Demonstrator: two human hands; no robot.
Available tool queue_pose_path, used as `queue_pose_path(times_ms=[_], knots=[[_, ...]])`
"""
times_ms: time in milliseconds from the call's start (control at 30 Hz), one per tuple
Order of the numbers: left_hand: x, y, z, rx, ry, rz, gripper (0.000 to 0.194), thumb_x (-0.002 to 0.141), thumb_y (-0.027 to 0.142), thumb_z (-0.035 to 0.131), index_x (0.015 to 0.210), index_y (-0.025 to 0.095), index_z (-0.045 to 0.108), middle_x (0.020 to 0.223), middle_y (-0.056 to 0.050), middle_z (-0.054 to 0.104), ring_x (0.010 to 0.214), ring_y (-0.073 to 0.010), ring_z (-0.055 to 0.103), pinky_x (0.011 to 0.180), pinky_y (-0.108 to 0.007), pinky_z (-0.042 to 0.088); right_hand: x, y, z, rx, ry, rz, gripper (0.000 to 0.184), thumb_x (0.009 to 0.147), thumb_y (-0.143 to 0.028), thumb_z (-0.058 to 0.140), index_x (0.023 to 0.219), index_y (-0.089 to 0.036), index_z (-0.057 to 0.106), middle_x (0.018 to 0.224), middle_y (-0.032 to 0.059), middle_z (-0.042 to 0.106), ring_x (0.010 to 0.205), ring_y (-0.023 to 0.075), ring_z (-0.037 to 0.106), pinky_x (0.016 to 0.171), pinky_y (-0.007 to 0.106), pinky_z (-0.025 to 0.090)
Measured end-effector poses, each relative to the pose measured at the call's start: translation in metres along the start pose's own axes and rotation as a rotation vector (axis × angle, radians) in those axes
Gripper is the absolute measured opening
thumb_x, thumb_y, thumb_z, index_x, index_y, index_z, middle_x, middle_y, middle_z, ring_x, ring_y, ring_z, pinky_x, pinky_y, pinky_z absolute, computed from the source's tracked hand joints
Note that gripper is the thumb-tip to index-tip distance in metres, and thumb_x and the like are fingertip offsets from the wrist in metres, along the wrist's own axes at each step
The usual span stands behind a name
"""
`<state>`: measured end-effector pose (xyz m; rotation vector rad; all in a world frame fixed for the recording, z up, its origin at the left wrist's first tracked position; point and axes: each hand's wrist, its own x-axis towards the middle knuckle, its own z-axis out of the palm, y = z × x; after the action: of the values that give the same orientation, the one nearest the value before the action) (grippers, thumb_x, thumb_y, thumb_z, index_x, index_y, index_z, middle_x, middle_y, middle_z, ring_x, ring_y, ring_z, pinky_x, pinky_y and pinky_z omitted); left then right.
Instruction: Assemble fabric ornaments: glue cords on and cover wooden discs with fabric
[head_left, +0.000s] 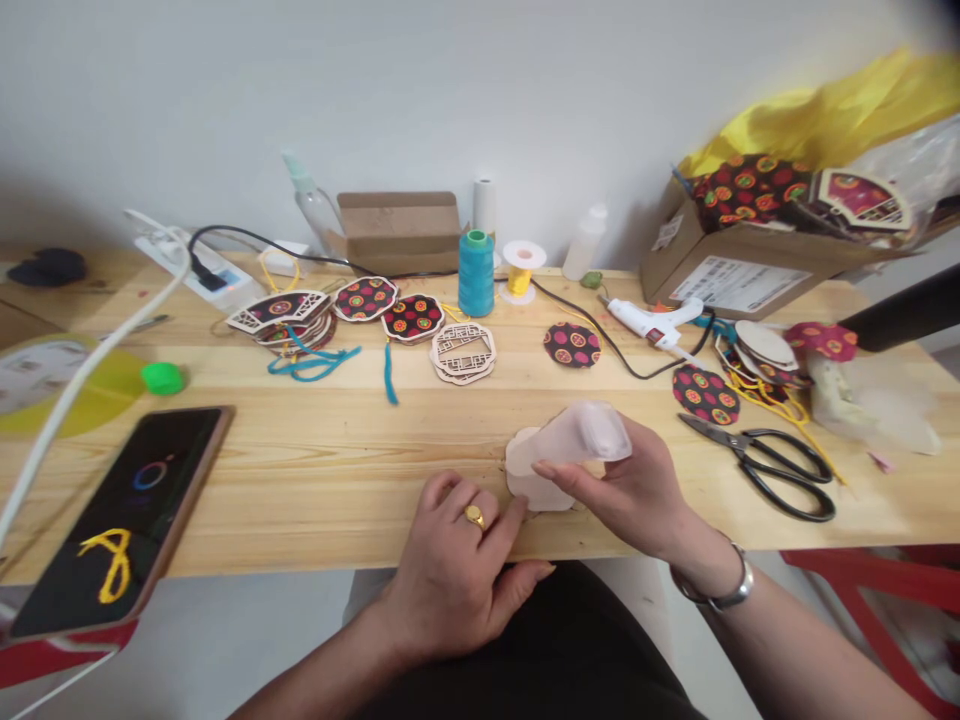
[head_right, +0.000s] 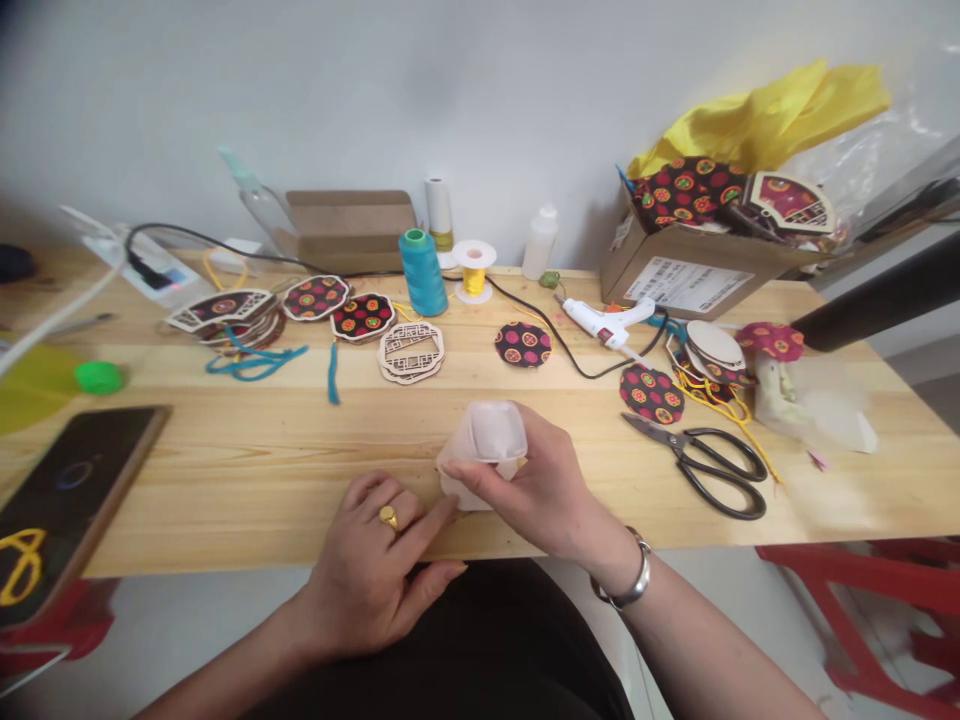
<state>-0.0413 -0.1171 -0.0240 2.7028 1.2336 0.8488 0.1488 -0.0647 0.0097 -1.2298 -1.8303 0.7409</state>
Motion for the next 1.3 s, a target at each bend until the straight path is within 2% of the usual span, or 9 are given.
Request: queue_pose_path(times_ms=[167,400,633,900,1100,1300], knots=[[-0.001,0.0,0.0,-0.007,-0.002,0.0,0.038,0.085,0.039,0.056,0.104,0.009,0.068,0.074,-0.009,0.063,0.071,-0.0236,0.052,0.074,-0.045,0.039,0.005,0.003,0.003,-0.007,0.065,-0.012,0.02,0.074,-0.032,0.074,0.078,-0.018,0.06,0.07,-0.0021,0.064,0.059,0.0104,0.058,0.055,0.021,0.047],[-0.001,-0.001,0.0,0.004,-0.008,-0.004,0.037,0.085,0.039,0.056,0.103,0.009,0.068,0.075,-0.01,0.064,0.072,-0.0239,0.052,0.074,-0.046,0.04,-0.002,-0.001,-0.001,0.0,0.013,0.006,0.021,0.074,-0.033,0.074,0.082,-0.018,0.061,0.073,-0.001,0.066,0.062,0.0114,0.06,0.057,0.021,0.049],[-0.003,-0.002,0.001,-0.011,0.033,0.041,0.037,0.083,0.036,0.058,0.106,0.008,0.067,0.07,-0.009,0.061,0.069,-0.0235,0.05,0.072,-0.046,0.041,-0.006,-0.004,-0.007,0.038,-0.055,-0.078,0.018,0.075,-0.025,0.074,0.087,-0.023,0.061,0.076,-0.0054,0.065,0.064,0.008,0.059,0.059,0.016,0.047],[-0.003,-0.001,0.002,-0.024,0.039,0.031,0.035,0.082,0.035,0.059,0.102,0.007,0.068,0.069,-0.009,0.061,0.068,-0.0231,0.05,0.07,-0.045,0.041,-0.006,-0.004,-0.007,0.025,-0.086,-0.099,0.018,0.075,-0.027,0.074,0.088,-0.022,0.062,0.079,-0.0031,0.066,0.067,0.0102,0.06,0.061,0.018,0.048],[-0.003,-0.001,0.002,-0.016,0.022,0.021,0.036,0.083,0.036,0.058,0.102,0.007,0.068,0.068,-0.008,0.06,0.067,-0.0228,0.05,0.071,-0.045,0.041,-0.001,0.001,-0.001,0.013,-0.004,0.001,0.022,0.074,-0.033,0.075,0.082,-0.018,0.06,0.073,-0.0007,0.065,0.062,0.012,0.059,0.057,0.021,0.049],[-0.003,-0.001,0.001,-0.013,0.028,0.009,0.034,0.083,0.036,0.057,0.102,0.009,0.066,0.069,-0.007,0.06,0.068,-0.0221,0.051,0.073,-0.045,0.042,0.002,0.004,0.002,-0.011,0.079,-0.002,0.022,0.074,-0.035,0.073,0.075,-0.019,0.059,0.066,-0.0017,0.063,0.057,0.0116,0.057,0.052,0.022,0.047]])
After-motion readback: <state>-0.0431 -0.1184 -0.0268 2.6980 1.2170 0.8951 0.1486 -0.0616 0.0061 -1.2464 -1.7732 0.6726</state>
